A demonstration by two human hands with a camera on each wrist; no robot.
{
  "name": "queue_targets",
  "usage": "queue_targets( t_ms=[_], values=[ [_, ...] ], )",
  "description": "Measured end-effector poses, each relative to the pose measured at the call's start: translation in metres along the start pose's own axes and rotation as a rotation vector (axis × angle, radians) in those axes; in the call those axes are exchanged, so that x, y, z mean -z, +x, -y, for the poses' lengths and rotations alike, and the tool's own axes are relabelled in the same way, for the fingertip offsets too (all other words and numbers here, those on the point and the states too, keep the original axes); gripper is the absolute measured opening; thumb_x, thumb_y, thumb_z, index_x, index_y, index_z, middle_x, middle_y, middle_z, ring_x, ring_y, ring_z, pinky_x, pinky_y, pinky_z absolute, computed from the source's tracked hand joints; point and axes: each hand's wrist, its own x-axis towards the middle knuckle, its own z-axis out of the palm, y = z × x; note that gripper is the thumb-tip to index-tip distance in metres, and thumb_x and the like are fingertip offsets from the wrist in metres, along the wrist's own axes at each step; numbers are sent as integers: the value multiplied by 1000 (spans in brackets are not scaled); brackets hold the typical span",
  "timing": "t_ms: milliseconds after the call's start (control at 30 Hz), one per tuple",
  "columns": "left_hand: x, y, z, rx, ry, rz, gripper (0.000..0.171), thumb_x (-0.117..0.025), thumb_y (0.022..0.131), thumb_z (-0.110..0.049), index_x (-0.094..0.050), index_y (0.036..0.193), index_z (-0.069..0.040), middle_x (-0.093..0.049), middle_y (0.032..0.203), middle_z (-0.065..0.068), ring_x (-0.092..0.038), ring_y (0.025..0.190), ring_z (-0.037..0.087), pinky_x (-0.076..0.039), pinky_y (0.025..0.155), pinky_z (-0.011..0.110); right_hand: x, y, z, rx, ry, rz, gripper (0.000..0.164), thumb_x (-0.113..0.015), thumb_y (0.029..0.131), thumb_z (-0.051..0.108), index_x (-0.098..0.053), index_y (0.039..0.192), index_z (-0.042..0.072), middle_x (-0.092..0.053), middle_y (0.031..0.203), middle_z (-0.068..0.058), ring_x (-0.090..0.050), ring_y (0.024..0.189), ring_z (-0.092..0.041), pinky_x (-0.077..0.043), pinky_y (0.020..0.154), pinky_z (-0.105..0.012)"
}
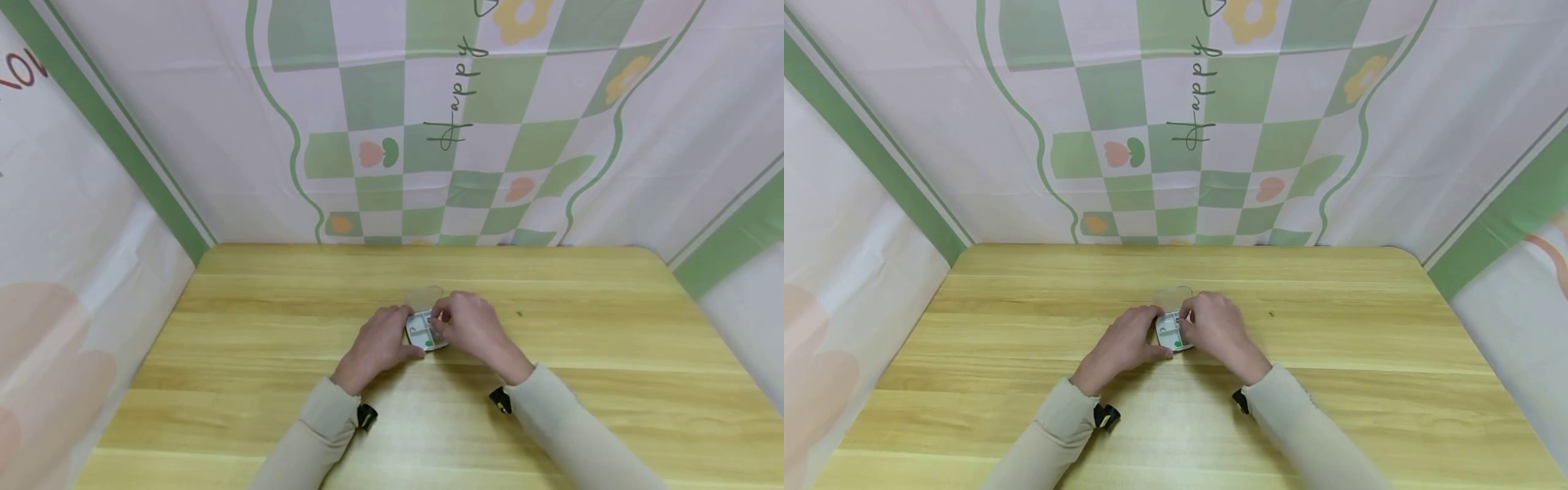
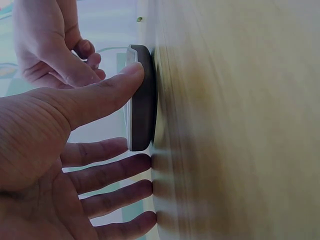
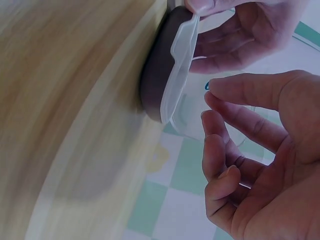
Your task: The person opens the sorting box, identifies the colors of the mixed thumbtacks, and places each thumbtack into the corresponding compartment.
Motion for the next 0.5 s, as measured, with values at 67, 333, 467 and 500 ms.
queue_targets(
  t_ms=[67, 333, 467, 500],
  values=[
    [0, 0, 0, -1, 1, 0, 62, -76, 71, -41, -53, 119, -9, -55, 98, 0, -49, 85, 14, -40, 66, 26, -2, 1, 2, -4, 5, 5, 5, -68, 77, 22, -67, 80, 18, -56, 73, 5, -48, 62, -12, -39, 53, -27],
    [0, -1, 0, -6, 6, -1, 63, -75, 71, -42, -53, 119, -9, -56, 98, 0, -49, 85, 14, -41, 67, 26, -8, 4, 6, 13, 18, 14, 4, -67, 78, 20, -67, 80, 17, -54, 69, 7, -47, 60, -12, -39, 52, -27],
    [1, 0, 0, -10, 12, -2, 62, -75, 70, -43, -54, 118, -9, -55, 97, -1, -50, 86, 14, -41, 68, 27, -12, 6, 6, 11, 14, 21, 4, -67, 78, 20, -67, 80, 16, -52, 67, 7, -47, 59, -12, -38, 51, -27],
    [1, 0, 0, -11, 13, -4, 62, -75, 70, -43, -54, 118, -9, -55, 97, -1, -50, 86, 14, -42, 68, 27, -12, 6, 5, 10, 15, 21, 4, -67, 78, 19, -67, 80, 16, -53, 67, 7, -47, 58, -12, -39, 50, -27]
  ],
)
